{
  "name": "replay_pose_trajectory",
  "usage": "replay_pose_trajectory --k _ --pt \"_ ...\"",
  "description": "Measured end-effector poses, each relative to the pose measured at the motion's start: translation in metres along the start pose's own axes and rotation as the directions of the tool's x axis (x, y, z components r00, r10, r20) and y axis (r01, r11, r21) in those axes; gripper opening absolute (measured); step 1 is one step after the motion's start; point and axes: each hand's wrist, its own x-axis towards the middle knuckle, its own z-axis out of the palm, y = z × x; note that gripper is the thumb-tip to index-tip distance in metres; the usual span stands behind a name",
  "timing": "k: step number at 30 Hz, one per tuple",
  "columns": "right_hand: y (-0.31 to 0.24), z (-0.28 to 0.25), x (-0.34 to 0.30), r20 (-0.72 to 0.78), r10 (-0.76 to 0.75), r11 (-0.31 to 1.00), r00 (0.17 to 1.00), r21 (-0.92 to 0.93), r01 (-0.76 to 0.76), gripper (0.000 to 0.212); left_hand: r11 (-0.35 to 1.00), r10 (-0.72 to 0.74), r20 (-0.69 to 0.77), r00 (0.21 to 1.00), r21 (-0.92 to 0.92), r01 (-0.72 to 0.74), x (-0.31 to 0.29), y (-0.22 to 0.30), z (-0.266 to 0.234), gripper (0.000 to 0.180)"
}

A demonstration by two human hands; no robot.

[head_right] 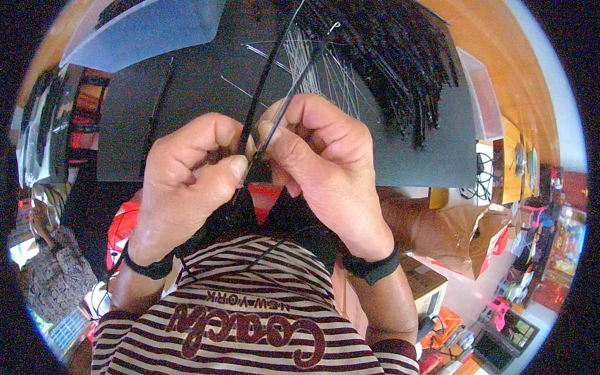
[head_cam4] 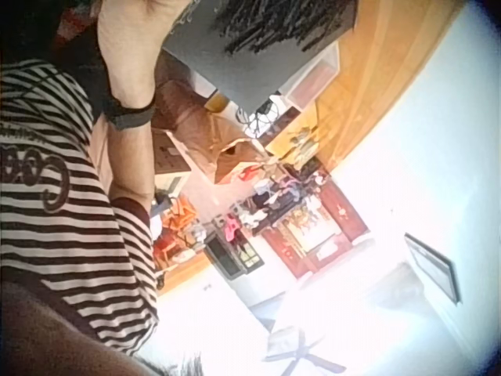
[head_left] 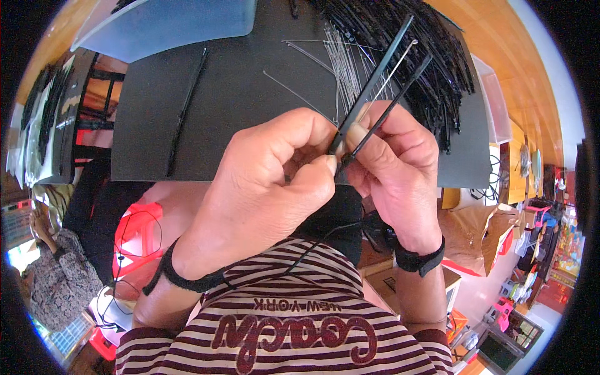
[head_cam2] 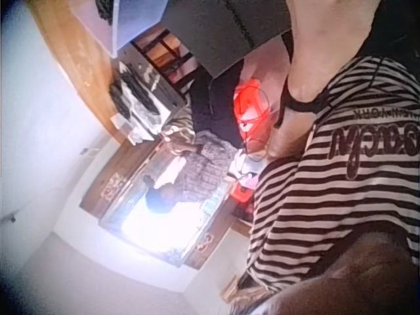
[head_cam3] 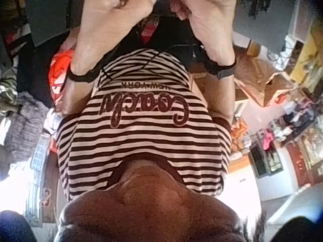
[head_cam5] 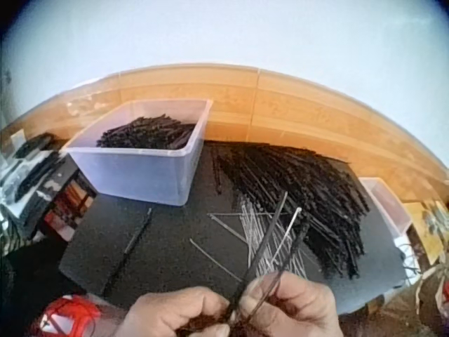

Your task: The recorder is sorting and grouping cable ties at a table.

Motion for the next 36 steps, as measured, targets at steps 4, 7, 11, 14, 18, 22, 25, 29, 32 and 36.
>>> replay_pose_trajectory --k 4,7,11,14,18,22,25,29,32,36 --pt "-0.001 0.004 -0.005 0.0 -0.058 0.989 0.998 -0.136 0.058 0.006 0.989 -0.002 -0.066 0.998 -0.148 -0.008 -0.001 -0.016 0.006 0.004" --pt "0.0 0.002 -0.005 0.002 -0.053 0.985 0.999 -0.165 0.052 0.006 0.975 -0.045 -0.061 0.997 -0.22 0.03 -0.004 -0.02 0.007 0.005" --pt "0.002 0.0 -0.002 0.042 -0.1 0.976 0.994 -0.191 0.106 0.007 0.951 -0.039 -0.037 0.999 -0.309 0.026 -0.006 -0.021 0.007 0.007" --pt "0.0 0.004 0.0 0.014 -0.107 0.971 0.994 -0.216 0.107 0.008 0.947 -0.048 -0.041 0.998 -0.321 0.033 -0.006 -0.02 0.006 0.01" --pt "-0.007 0.009 -0.005 -0.074 0.035 0.969 0.997 -0.241 -0.052 0.009 0.922 -0.119 -0.018 0.993 -0.374 0.104 -0.007 -0.023 0.0 0.013" --pt "-0.002 0.01 -0.008 -0.009 0.017 0.987 1.0 -0.158 -0.019 0.009 0.939 -0.132 -0.038 0.991 -0.326 0.112 -0.005 -0.024 -0.002 0.013" --pt "0.002 0.013 -0.003 -0.039 0.003 0.988 0.999 -0.152 -0.009 0.008 0.912 -0.108 -0.062 0.992 -0.403 0.074 -0.006 -0.025 0.0 0.013" --pt "0.005 0.016 -0.001 -0.07 0.013 0.98 0.997 -0.199 -0.026 0.01 0.887 -0.092 -0.026 0.995 -0.457 0.07 -0.009 -0.028 -0.003 0.013" --pt "0.007 0.016 -0.001 -0.043 -0.026 0.977 0.999 -0.212 0.016 0.01 0.896 -0.118 -0.04 0.992 -0.435 0.089 -0.01 -0.029 -0.002 0.015" --pt "0.007 0.02 0.0 -0.083 0.008 0.973 0.997 -0.231 -0.027 0.01 0.939 -0.103 -0.086 0.991 -0.338 0.068 -0.01 -0.026 -0.003 0.012"
